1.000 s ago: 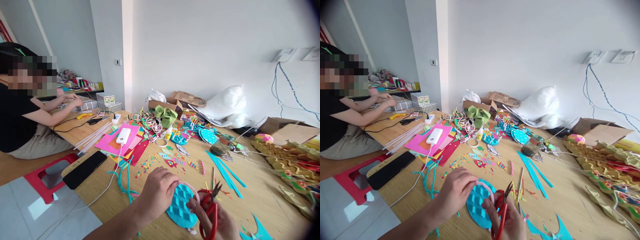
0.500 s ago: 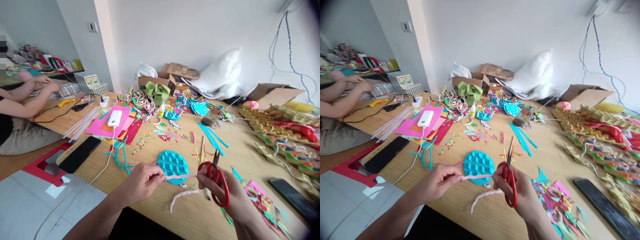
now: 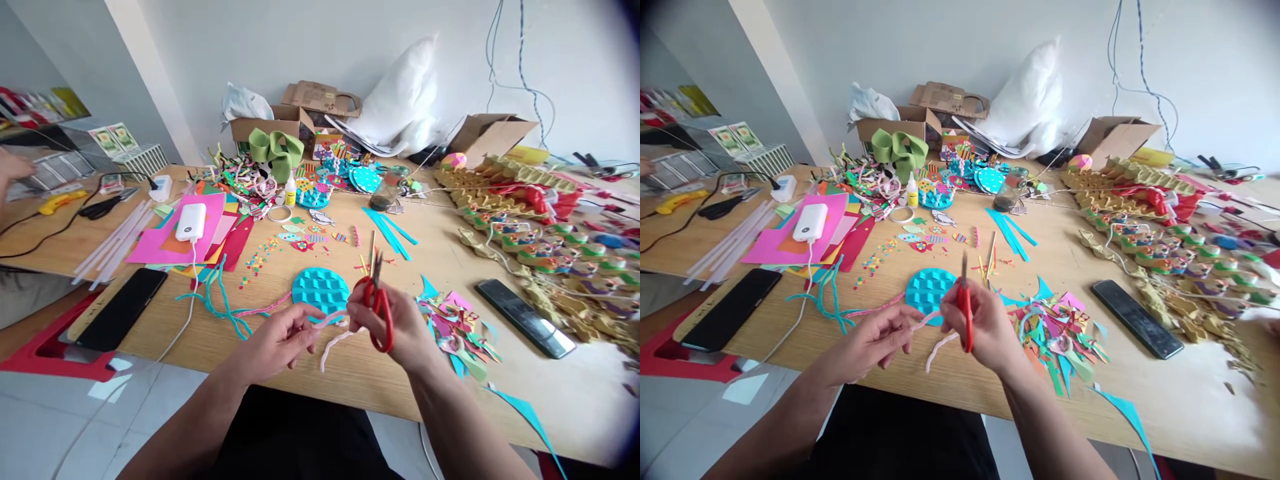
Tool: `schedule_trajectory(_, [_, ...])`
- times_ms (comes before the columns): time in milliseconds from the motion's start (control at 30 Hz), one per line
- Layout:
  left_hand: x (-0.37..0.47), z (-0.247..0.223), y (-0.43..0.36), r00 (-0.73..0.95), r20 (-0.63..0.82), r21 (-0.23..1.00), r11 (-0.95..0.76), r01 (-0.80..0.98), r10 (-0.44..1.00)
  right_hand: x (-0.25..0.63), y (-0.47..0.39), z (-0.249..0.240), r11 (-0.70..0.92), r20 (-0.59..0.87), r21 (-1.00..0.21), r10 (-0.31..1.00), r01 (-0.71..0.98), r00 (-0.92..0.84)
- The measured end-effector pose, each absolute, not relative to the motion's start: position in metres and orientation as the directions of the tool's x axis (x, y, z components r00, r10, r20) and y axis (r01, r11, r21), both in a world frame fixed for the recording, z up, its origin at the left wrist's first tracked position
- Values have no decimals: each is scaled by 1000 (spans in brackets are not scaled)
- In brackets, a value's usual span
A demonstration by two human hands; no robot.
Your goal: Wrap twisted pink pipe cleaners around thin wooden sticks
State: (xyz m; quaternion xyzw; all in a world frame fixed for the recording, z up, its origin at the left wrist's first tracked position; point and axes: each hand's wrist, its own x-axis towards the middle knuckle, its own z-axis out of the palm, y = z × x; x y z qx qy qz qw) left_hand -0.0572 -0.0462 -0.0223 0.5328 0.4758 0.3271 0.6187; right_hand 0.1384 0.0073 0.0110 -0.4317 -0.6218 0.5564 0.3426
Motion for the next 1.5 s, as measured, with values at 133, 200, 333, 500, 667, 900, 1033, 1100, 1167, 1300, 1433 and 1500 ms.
schedule_trajectory(133, [-47, -25, -49, 319, -212, 975, 176, 136, 924, 136, -8, 5, -37, -89, -992, 890, 124, -448])
schedule_trajectory(200, [-44, -27, -50, 338, -197, 976, 151, 158, 920, 137, -14, 4, -64, -104, -993, 885, 103, -455])
schedule_trajectory(333, [-40, -28, -53, 417, -196, 980, 168, 103, 888, 140, -21, 2, -129, -163, -986, 852, 102, -498])
schedule_trajectory(500, [-36, -25, -62, 445, -199, 980, 189, 67, 873, 143, -24, -4, -176, -176, -983, 863, 45, -473])
schedule_trajectory(667, [-41, -19, -70, 607, -183, 976, 218, 17, 773, 141, -32, -12, -318, -245, -946, 825, -61, -510])
schedule_trajectory(900, [-45, -21, -73, 675, -135, 937, 316, -152, 725, 137, -42, -20, -390, -242, -896, 830, -213, -502])
schedule_trajectory(1033, [-44, -26, -75, 639, -178, 936, 329, -126, 749, 145, -38, -25, -298, -213, -947, 862, -121, -460])
schedule_trajectory(1100, [-45, -28, -77, 643, -196, 935, 338, -105, 741, 148, -37, -26, -253, -186, -960, 893, -116, -410])
schedule_trajectory(1167, [-47, -29, -79, 639, -206, 938, 336, -87, 741, 148, -37, -27, -226, -167, -966, 917, -126, -362])
schedule_trajectory(1300, [-50, -28, -81, 627, -186, 952, 296, -75, 757, 146, -35, -31, -243, -167, -951, 924, -191, -344])
schedule_trajectory(1433, [-53, -26, -83, 631, -196, 955, 292, -51, 751, 149, -33, -34, -244, -150, -937, 928, -249, -341])
schedule_trajectory(1500, [-53, -27, -85, 615, -222, 954, 298, -24, 757, 151, -34, -34, -236, -156, -946, 932, -222, -328])
